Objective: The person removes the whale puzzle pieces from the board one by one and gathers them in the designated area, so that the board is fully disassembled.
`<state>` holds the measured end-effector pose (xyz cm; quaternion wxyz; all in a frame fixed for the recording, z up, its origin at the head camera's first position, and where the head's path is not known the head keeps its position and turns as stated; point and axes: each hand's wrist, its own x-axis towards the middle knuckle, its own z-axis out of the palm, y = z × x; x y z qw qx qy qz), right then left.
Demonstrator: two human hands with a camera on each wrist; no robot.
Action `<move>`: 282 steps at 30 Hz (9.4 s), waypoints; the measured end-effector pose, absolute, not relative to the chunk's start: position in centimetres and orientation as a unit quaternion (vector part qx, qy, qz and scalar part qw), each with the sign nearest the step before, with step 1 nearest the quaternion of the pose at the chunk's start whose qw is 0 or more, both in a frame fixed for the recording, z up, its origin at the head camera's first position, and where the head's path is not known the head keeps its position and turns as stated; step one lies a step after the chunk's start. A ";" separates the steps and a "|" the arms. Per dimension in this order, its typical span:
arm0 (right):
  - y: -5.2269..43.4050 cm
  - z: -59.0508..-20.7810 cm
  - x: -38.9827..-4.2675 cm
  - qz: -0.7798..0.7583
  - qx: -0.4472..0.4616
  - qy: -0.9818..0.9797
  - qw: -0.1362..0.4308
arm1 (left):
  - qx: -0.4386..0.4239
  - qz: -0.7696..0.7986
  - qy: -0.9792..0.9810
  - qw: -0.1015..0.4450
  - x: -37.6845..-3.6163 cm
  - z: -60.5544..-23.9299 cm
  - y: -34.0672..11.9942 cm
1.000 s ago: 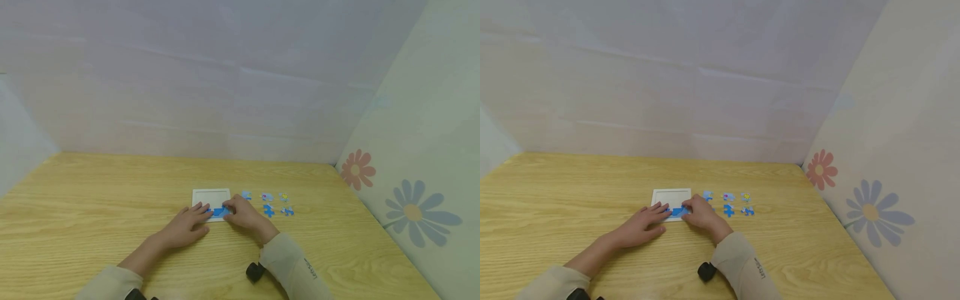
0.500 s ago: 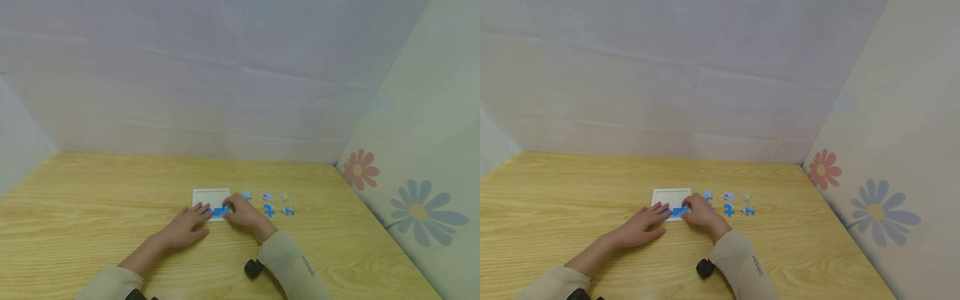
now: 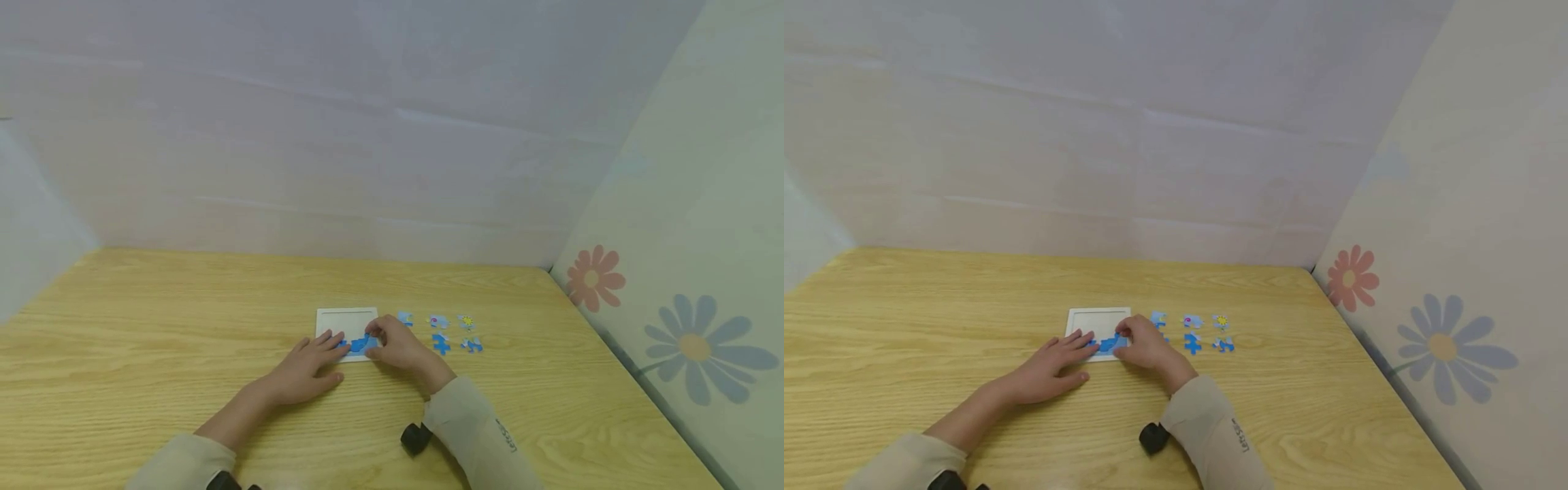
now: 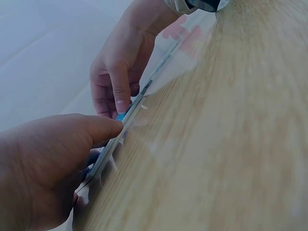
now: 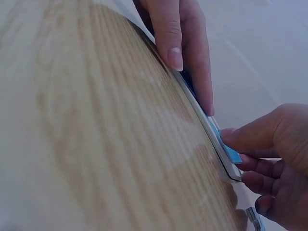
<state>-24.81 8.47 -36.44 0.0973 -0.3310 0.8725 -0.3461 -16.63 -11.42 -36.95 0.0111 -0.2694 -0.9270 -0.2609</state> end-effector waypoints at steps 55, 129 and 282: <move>14.7 -33.6 -24.1 -0.435 -0.358 0.822 0.082 | -0.230 -0.255 -0.936 0.076 -17.2 -37.5 -11.7; 21.2 -32.1 -24.6 -0.391 -0.321 0.857 0.101 | -0.174 -0.234 -0.955 0.059 -17.2 -37.2 -12.8; 22.1 -35.1 -22.7 -0.462 -0.273 0.841 0.067 | -0.173 -0.242 -0.952 0.077 -17.2 -36.7 -12.8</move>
